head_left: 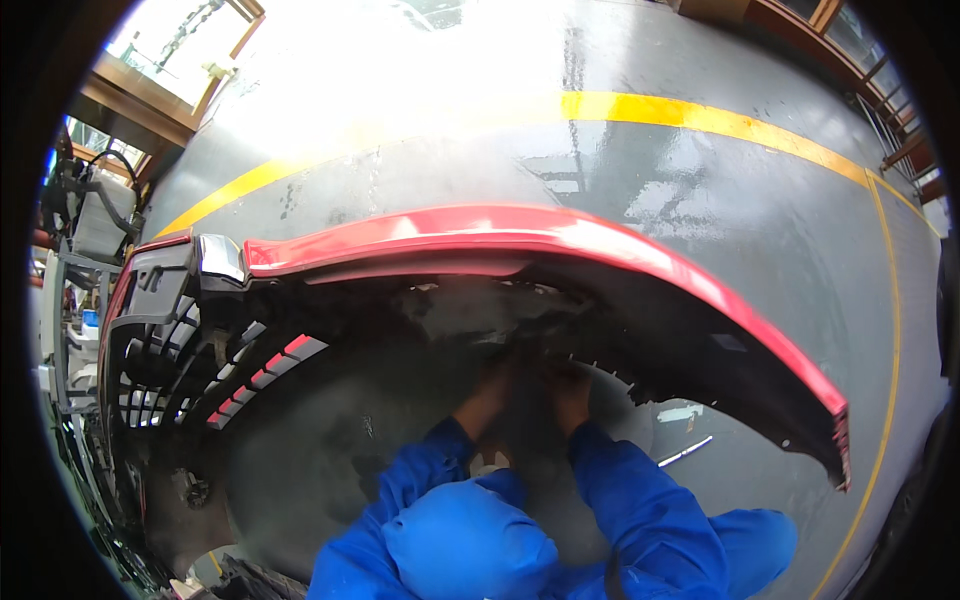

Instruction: The person removes a black plastic cover from the front of a red car, then uses a ratchet to loosen and remove bolts from the front bumper area. The person continues to remove bolts from under the bumper and works on the underside of the front end.

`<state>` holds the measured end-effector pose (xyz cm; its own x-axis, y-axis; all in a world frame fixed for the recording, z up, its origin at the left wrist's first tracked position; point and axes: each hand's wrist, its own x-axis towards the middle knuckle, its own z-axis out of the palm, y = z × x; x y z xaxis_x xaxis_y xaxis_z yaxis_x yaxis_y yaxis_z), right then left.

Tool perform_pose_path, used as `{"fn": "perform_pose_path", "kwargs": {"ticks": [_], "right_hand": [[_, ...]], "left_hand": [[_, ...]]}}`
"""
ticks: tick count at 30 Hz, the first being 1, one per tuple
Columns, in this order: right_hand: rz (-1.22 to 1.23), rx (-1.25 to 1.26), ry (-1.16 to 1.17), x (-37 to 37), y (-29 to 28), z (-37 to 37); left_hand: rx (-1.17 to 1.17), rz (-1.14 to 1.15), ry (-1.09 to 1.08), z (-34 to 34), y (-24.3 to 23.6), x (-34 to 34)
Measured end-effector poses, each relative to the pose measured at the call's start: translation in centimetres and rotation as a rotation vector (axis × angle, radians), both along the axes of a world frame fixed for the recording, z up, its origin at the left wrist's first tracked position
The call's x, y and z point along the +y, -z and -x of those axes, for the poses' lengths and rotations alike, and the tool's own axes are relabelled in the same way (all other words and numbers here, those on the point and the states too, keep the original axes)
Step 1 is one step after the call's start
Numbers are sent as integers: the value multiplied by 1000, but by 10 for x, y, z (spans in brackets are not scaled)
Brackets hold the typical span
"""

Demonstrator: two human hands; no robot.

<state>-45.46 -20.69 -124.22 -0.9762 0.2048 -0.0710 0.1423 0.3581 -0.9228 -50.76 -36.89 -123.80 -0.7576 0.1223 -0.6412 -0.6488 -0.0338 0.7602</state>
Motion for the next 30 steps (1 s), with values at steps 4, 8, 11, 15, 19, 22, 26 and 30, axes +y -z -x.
{"fn": "perform_pose_path", "kwargs": {"ticks": [4,8,11,15,19,22,26,30], "right_hand": [[-410,83,-138,-7,2,-1],[330,-171,239,-23,-20,2],[606,-311,430,-30,-43,9],[660,-351,500,-32,-65,10],[827,-322,571,-34,-72,9],[760,-334,518,-36,-70,11],[790,-410,552,-37,-66,14],[827,-463,526,-40,-63,10]], "left_hand": [[-110,-39,-54,2,-1,5],[-172,-205,-123,2,-18,2],[-287,-159,-124,6,-34,-1],[-304,-192,-137,16,-52,2],[-297,-189,-149,20,-62,2],[-283,-228,-159,18,-64,1],[-267,-222,-151,17,-64,1],[-256,-233,-142,17,-65,1]]}}
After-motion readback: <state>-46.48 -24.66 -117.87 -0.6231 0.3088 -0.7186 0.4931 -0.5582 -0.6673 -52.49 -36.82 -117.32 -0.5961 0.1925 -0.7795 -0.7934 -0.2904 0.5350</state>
